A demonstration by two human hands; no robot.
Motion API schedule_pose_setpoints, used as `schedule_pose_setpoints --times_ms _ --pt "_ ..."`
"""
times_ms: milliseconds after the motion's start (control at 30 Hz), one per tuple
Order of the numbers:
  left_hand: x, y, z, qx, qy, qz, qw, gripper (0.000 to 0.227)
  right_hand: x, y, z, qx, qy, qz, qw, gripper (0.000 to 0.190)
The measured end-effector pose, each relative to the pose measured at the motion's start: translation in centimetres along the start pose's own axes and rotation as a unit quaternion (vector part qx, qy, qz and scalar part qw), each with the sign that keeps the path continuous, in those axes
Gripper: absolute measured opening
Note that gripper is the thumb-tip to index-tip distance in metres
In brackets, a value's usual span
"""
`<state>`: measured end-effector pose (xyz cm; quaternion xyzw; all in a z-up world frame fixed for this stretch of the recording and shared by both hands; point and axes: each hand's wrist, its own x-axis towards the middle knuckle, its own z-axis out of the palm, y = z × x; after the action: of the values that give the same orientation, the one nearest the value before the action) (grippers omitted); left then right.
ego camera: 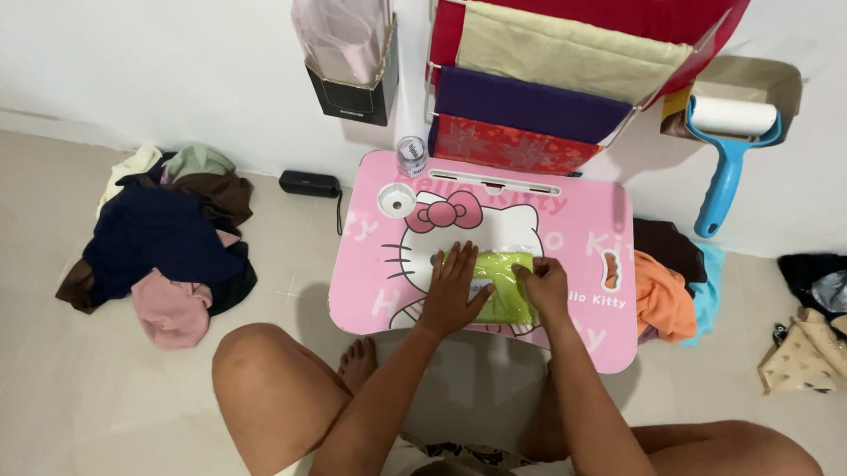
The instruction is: Using a lint roller to remove lint from a small cloth and then inspecting a pair of orange underwear.
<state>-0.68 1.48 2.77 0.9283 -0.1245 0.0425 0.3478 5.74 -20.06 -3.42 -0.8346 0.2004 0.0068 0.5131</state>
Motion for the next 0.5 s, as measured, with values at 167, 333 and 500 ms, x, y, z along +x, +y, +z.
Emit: schedule_pose_setpoints --times_ms 167,333,500 --pt "-0.3 -0.3 -0.3 -0.046 0.037 0.013 0.998 0.079 -2.3 -3.9 -1.7 0.089 -0.026 0.006 0.996 0.063" --pt "-0.7 -0.5 0.0 -0.096 0.095 0.029 0.99 0.077 -4.5 -7.4 -3.1 0.117 -0.059 0.011 0.991 0.055" --pt "0.6 1.7 -2.6 -0.011 0.193 0.047 0.98 0.099 -4.0 -7.6 -5.1 0.184 -0.126 -0.1 0.97 0.027"
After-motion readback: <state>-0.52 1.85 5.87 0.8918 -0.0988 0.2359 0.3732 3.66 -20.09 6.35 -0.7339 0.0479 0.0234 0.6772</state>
